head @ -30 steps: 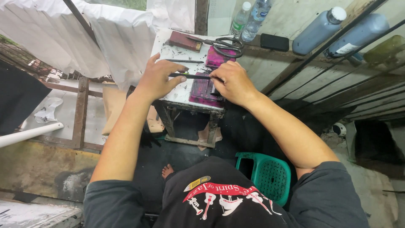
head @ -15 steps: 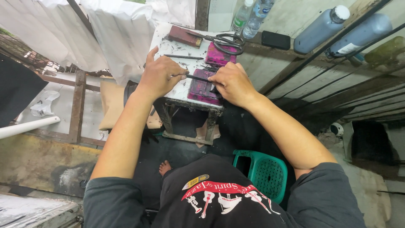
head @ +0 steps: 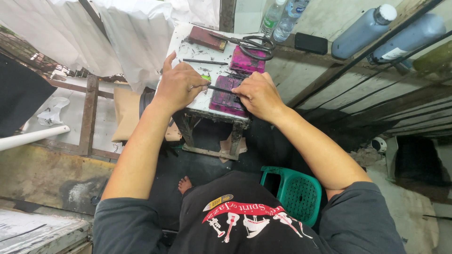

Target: Processing the edges of leather strips using a manual machine and hanging them on a line to dry.

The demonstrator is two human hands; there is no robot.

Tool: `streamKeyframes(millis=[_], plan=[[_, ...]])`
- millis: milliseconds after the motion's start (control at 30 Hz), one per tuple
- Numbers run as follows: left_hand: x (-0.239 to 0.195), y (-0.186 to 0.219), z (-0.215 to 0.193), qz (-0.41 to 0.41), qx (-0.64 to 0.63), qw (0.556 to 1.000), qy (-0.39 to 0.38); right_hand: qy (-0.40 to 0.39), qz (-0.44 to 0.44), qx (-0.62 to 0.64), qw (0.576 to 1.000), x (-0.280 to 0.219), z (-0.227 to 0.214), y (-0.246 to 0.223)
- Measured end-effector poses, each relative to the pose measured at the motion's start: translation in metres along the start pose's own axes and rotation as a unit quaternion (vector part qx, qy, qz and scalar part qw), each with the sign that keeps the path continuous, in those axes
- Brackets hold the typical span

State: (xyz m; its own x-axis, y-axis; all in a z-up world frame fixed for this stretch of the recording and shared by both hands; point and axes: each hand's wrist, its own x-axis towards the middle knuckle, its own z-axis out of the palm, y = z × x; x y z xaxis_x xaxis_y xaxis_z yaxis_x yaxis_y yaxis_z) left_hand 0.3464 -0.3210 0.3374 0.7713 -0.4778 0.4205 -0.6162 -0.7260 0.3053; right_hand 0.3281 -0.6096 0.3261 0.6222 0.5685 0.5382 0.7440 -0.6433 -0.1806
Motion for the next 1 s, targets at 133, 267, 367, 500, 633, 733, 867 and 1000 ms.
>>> streamKeyframes(millis=[133,267,367,500,633,733,867,1000], plan=[[0.0,0.0,0.004,0.01,-0.006,1.0,0.018,0.003,-0.004,0.001,1.0,0.001,-0.006,-0.005],[-0.001,0.003,0.01,0.011,-0.003,1.0,0.025,0.002,-0.007,-0.015,1.0,-0.004,-0.009,-0.003],[0.0,0.006,0.013,0.016,-0.004,1.0,0.027,0.005,-0.011,-0.023,1.0,-0.008,-0.009,0.001],[0.003,0.011,0.016,0.032,-0.007,0.999,0.04,0.012,-0.009,-0.017,1.0,-0.011,-0.016,-0.001],[0.008,0.02,0.017,0.043,-0.012,0.998,0.046,0.024,-0.009,-0.019,0.999,-0.019,-0.019,0.003],[0.01,0.022,0.02,0.056,-0.015,0.997,0.044,0.032,-0.007,-0.021,0.999,-0.026,-0.019,0.006],[0.011,0.028,0.023,0.07,-0.014,0.996,0.051,0.038,0.0,-0.029,0.999,-0.03,-0.025,0.007],[0.013,0.033,0.028,0.078,-0.029,0.995,0.05,0.05,-0.001,-0.023,0.998,-0.035,-0.031,0.007]])
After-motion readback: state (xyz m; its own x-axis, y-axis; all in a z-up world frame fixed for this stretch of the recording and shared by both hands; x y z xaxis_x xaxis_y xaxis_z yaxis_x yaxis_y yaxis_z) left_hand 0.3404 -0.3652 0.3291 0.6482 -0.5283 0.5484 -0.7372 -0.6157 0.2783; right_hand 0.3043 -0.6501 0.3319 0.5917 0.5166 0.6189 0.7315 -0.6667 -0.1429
